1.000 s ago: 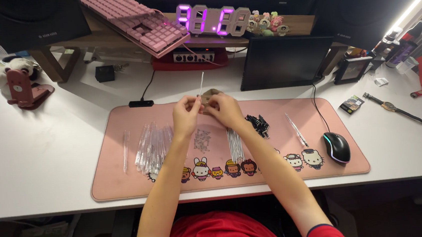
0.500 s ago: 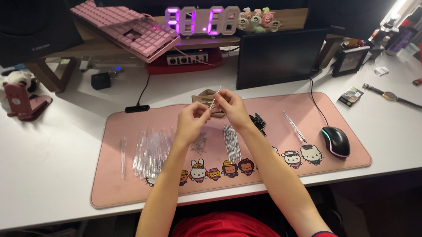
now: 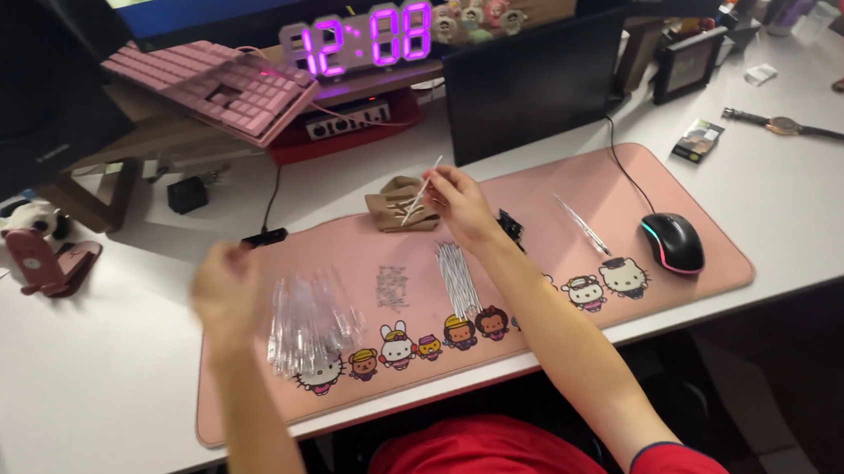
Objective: The person takes a small clear tube from a brown paper bag, places a white component inside the tube, and then sets the tube down on a desk.
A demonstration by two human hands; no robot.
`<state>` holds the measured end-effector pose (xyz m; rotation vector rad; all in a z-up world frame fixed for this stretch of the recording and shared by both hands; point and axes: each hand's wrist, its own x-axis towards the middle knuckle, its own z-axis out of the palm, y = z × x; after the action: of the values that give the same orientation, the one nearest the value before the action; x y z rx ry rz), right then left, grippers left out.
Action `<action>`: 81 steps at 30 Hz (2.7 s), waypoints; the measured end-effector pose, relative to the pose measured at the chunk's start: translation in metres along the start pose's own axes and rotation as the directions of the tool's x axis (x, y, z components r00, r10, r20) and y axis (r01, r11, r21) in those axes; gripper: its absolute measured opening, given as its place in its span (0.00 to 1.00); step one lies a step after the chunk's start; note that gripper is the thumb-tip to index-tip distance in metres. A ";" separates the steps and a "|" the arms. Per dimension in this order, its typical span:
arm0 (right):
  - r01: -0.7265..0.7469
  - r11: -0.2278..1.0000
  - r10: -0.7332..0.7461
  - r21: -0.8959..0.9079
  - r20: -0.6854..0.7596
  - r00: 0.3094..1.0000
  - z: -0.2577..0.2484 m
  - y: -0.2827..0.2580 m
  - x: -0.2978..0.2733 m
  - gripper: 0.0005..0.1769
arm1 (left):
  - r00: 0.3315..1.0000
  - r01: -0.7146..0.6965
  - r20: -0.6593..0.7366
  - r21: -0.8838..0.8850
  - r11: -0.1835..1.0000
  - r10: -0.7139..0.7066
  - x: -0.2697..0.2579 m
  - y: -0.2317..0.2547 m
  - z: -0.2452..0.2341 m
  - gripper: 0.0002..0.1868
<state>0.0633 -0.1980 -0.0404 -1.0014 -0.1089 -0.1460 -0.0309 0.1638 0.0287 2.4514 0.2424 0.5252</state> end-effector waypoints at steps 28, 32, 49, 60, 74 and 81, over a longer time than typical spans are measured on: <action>0.013 1.000 -0.012 -0.009 0.017 1.000 -0.001 -0.008 -0.004 0.06 | 0.967 0.224 0.025 0.404 0.887 -0.255 -0.023 -0.081 0.017 0.18; 0.081 0.997 -0.081 0.002 -0.043 0.996 -0.007 -0.004 0.003 0.06 | 0.973 0.192 0.042 0.391 0.900 -0.226 -0.017 -0.098 0.029 0.22; 0.148 0.984 -0.154 -0.102 -0.048 0.987 0.001 -0.015 -0.002 0.12 | 0.928 -0.036 0.167 -0.851 0.525 0.334 -0.023 0.083 0.038 0.18; 0.218 0.976 -0.219 -0.023 -0.085 0.972 -0.011 -0.021 0.004 0.19 | 0.789 0.241 0.343 -0.936 0.258 0.509 -0.035 0.121 0.110 0.13; 0.209 0.976 -0.212 -0.060 -0.054 0.976 -0.013 -0.020 0.002 0.22 | 0.790 0.365 0.388 -0.920 0.146 0.475 -0.029 0.094 0.130 0.11; 0.206 0.975 -0.209 -0.087 -0.034 0.977 -0.009 -0.022 -0.002 0.22 | 0.782 0.365 0.424 -0.906 0.216 0.457 -0.035 0.095 0.129 0.12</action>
<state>0.0574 -0.2173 -0.0275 -1.0679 -0.1696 -0.3657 -0.0033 0.0094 -0.0199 1.1324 -0.4053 -0.2063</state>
